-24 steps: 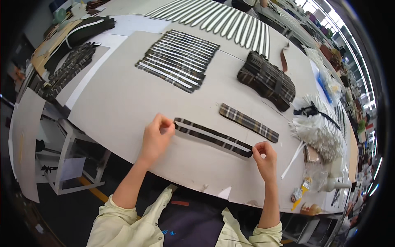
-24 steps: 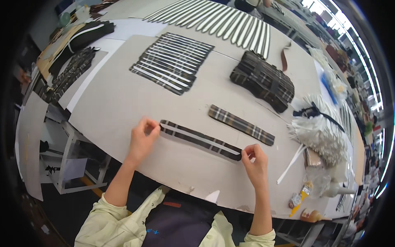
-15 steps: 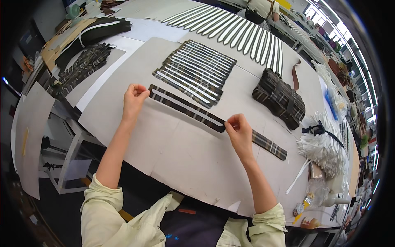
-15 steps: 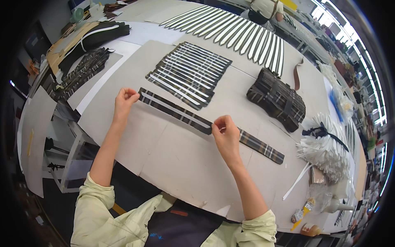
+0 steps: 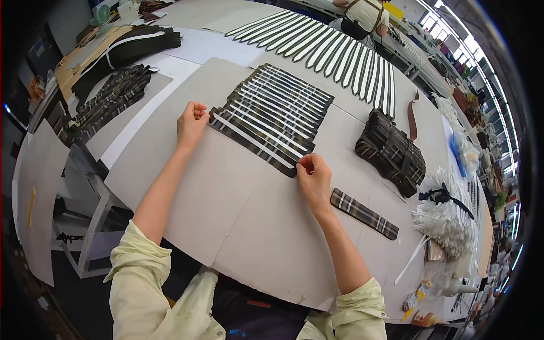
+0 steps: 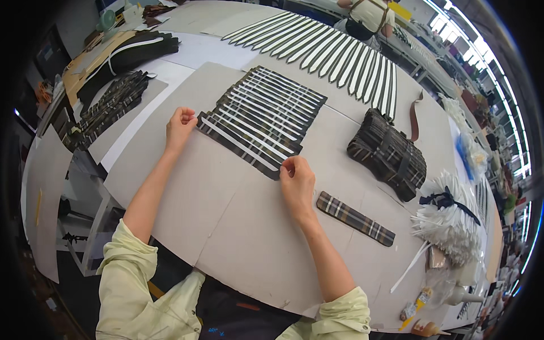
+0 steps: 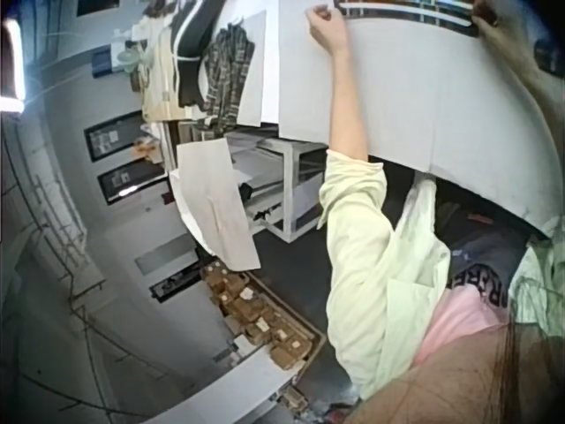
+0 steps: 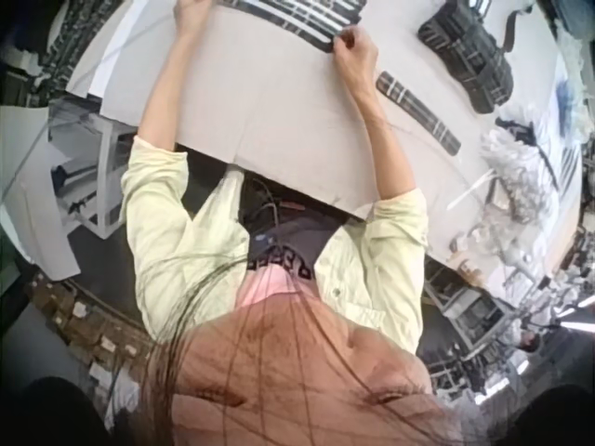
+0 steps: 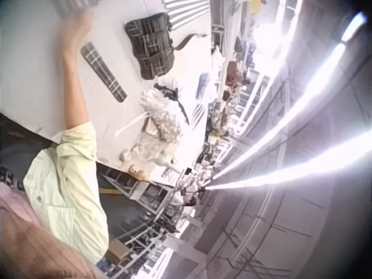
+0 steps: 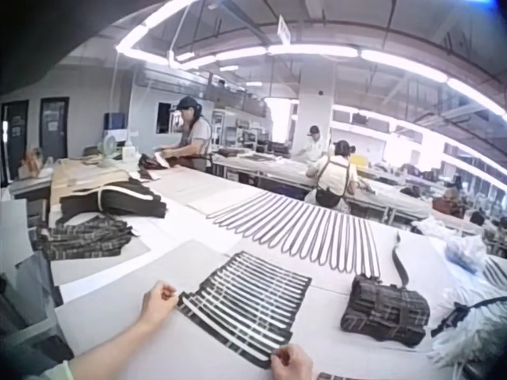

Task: The person assembles fabric parts by applying glue from a squeeze bottle onto plaid fabric strips and attaching white plastic strips to them. They repeatedly pick up fabric pieces, apply adhesive, and press the plastic components into place on a workbench.

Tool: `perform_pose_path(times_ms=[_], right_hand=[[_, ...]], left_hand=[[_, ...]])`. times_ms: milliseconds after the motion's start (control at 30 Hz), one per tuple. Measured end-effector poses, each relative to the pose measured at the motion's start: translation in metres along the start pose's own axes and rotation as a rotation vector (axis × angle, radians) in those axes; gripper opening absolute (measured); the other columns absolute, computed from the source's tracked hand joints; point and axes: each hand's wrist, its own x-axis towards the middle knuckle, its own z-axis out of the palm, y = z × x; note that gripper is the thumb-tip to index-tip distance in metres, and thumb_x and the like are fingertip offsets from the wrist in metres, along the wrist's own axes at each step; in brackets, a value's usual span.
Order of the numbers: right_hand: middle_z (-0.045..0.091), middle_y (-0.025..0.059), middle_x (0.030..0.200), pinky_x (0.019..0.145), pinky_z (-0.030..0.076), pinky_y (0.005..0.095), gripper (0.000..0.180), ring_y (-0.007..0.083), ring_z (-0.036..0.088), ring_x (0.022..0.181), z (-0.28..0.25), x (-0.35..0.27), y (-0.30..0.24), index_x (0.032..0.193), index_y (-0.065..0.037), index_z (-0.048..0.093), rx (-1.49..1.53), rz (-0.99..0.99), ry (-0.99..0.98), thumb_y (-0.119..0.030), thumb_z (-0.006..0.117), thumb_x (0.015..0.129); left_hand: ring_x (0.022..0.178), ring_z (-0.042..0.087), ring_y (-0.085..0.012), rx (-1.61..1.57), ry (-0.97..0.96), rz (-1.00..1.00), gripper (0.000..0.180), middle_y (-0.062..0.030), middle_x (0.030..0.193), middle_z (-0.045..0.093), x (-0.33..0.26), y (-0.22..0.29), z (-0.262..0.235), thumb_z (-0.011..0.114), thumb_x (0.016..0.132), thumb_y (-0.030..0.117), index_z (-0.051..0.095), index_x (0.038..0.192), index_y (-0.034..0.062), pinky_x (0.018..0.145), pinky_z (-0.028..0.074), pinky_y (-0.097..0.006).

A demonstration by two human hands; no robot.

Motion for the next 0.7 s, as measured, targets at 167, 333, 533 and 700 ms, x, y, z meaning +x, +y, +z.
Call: perform_pose_path(times_ms=[167,333,533,700], right_hand=[[0.063,0.0117,0.084,0.069,0.050,0.0353,0.006,0.0239,0.062,0.073,0.003,0.000,0.000,0.087,0.000,0.061,-0.034,-0.045,-0.002,0.000,0.065,0.082],[0.062,0.0114,0.083,0.069,0.050,0.0360,0.007,0.0245,0.062,0.074,0.005,0.000,0.002,0.087,-0.001,0.060,-0.053,-0.066,-0.008,0.000,0.065,0.082],[0.059,0.0090,0.085,0.068,0.049,0.0358,0.008,0.0228,0.060,0.074,-0.007,-0.005,-0.007,0.088,-0.002,0.060,-0.043,-0.070,0.050,0.001,0.065,0.083],[0.058,0.0093,0.087,0.070,0.048,0.0370,0.007,0.0229,0.059,0.078,-0.069,-0.026,-0.005,0.089,-0.004,0.061,-0.163,-0.118,0.092,-0.001,0.066,0.084]], left_hand=[[0.076,0.067,-0.0162,0.091,0.025,0.033,0.019,-0.0024,0.084,0.070,0.001,-0.009,0.003,0.068,0.083,0.011,0.064,0.102,0.0092,0.072,0.053,-0.032],[0.075,0.067,-0.0163,0.175,0.036,0.038,0.019,-0.0008,0.082,0.069,-0.004,-0.005,0.004,0.067,0.083,0.011,0.064,0.101,0.0097,0.071,0.053,-0.033],[0.075,0.066,-0.0174,0.249,0.050,0.077,0.014,-0.0012,0.084,0.068,-0.009,0.006,0.010,0.065,0.085,0.010,0.064,0.099,0.0089,0.070,0.052,-0.035],[0.075,0.064,-0.0189,0.279,0.130,0.258,0.010,-0.0038,0.091,0.066,-0.011,-0.006,0.007,0.062,0.089,0.009,0.067,0.098,0.0070,0.071,0.051,-0.035]])
